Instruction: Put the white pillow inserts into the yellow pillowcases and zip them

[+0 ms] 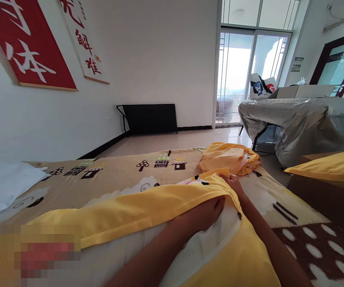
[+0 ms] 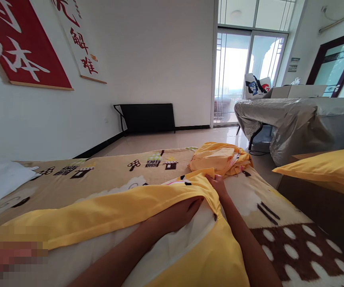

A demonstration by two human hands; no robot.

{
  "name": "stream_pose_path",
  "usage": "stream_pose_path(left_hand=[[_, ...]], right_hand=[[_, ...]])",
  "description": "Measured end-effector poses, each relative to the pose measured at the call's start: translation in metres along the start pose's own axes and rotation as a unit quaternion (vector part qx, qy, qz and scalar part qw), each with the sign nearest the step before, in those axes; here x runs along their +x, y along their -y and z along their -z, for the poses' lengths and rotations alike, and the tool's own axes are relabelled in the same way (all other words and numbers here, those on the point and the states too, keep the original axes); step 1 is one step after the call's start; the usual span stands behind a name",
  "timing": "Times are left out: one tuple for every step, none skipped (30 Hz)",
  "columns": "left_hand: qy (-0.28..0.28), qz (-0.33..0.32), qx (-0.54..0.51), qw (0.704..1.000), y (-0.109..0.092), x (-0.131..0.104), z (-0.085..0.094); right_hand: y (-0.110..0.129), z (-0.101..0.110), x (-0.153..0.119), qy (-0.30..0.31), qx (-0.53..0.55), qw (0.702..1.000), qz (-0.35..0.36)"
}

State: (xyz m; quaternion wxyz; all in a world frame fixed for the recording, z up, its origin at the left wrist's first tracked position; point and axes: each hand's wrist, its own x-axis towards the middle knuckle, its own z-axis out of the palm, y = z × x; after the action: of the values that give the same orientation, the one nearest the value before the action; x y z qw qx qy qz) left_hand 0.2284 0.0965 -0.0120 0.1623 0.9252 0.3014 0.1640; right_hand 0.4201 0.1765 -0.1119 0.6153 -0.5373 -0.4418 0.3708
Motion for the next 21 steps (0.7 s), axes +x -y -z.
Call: stream_pose_path(left_hand=[[0.001, 0.001, -0.002, 1.000, -0.0002, 0.0000, 0.0000], [0.002, 0.002, -0.004, 1.000, -0.0004, -0.0001, 0.0002], [0.002, 0.004, -0.003, 1.000, -0.0008, -0.0001, 0.0005], [0.003, 0.006, 0.000, 1.000, -0.0012, -0.0002, 0.0009], [0.003, 0.008, 0.005, 1.000, -0.0016, -0.0002, 0.0013], [0.003, 0.008, 0.008, 1.000, -0.0018, -0.0002, 0.0015], [0.002, 0.007, 0.008, 1.000, -0.0018, -0.0002, 0.0016], [0.003, 0.007, 0.005, 1.000, -0.0017, -0.0002, 0.0016], [0.004, 0.008, 0.001, 1.000, -0.0014, -0.0002, 0.0014], [0.006, 0.009, -0.003, 1.000, -0.0011, -0.0003, 0.0012], [0.007, 0.010, -0.005, 1.000, -0.0008, -0.0003, 0.0009], [0.008, 0.010, -0.004, 1.000, -0.0006, -0.0004, 0.0008], [0.008, 0.009, -0.001, 1.000, -0.0006, -0.0004, 0.0008], [0.008, 0.008, 0.003, 1.000, -0.0008, -0.0005, 0.0010], [0.009, 0.008, 0.007, 1.000, -0.0012, -0.0004, 0.0014], [0.010, 0.009, 0.011, 1.000, -0.0017, -0.0004, 0.0019], [0.012, 0.010, 0.015, 1.000, -0.0024, -0.0004, 0.0025], [0.014, 0.011, 0.018, 1.000, -0.0030, -0.0003, 0.0031], [0.016, 0.010, 0.019, 1.000, -0.0035, -0.0002, 0.0036], [0.017, 0.010, 0.018, 1.000, -0.0038, -0.0001, 0.0039], [0.016, 0.009, 0.017, 1.000, -0.0039, 0.0000, 0.0039]], right_hand=[[0.0001, 0.0000, -0.0001, -0.001, 0.001, 1.000, -0.001], [0.0002, 0.0000, -0.0001, -0.001, 0.001, 1.000, -0.002], [0.0002, 0.0001, -0.0002, -0.001, 0.002, 1.000, -0.002], [0.0002, 0.0001, -0.0002, -0.001, 0.003, 1.000, -0.003], [0.0001, 0.0002, -0.0002, 0.000, 0.004, 1.000, -0.003], [-0.0002, 0.0003, -0.0002, 0.000, 0.006, 1.000, -0.003], [-0.0005, 0.0003, -0.0001, 0.001, 0.007, 1.000, -0.003], [-0.0009, 0.0003, 0.0001, 0.001, 0.009, 1.000, -0.003], [-0.0013, 0.0002, 0.0002, 0.002, 0.011, 1.000, -0.003], [-0.0017, 0.0001, 0.0004, 0.003, 0.012, 1.000, -0.002], [-0.0020, -0.0001, 0.0006, 0.004, 0.014, 1.000, -0.001], [-0.0022, -0.0003, 0.0009, 0.005, 0.015, 1.000, 0.000], [-0.0024, -0.0005, 0.0011, 0.005, 0.017, 1.000, 0.001], [-0.0025, -0.0008, 0.0014, 0.007, 0.018, 1.000, 0.002], [-0.0026, -0.0009, 0.0016, 0.008, 0.020, 1.000, 0.002], [-0.0027, -0.0010, 0.0018, 0.009, 0.022, 1.000, 0.003], [-0.0028, -0.0011, 0.0019, 0.010, 0.023, 1.000, 0.003], [-0.0029, -0.0011, 0.0019, 0.011, 0.024, 1.000, 0.004], [-0.0030, -0.0010, 0.0017, 0.012, 0.025, 1.000, 0.005], [-0.0030, -0.0009, 0.0015, 0.012, 0.025, 1.000, 0.006], [-0.0028, -0.0008, 0.0012, 0.012, 0.023, 1.000, 0.008]])
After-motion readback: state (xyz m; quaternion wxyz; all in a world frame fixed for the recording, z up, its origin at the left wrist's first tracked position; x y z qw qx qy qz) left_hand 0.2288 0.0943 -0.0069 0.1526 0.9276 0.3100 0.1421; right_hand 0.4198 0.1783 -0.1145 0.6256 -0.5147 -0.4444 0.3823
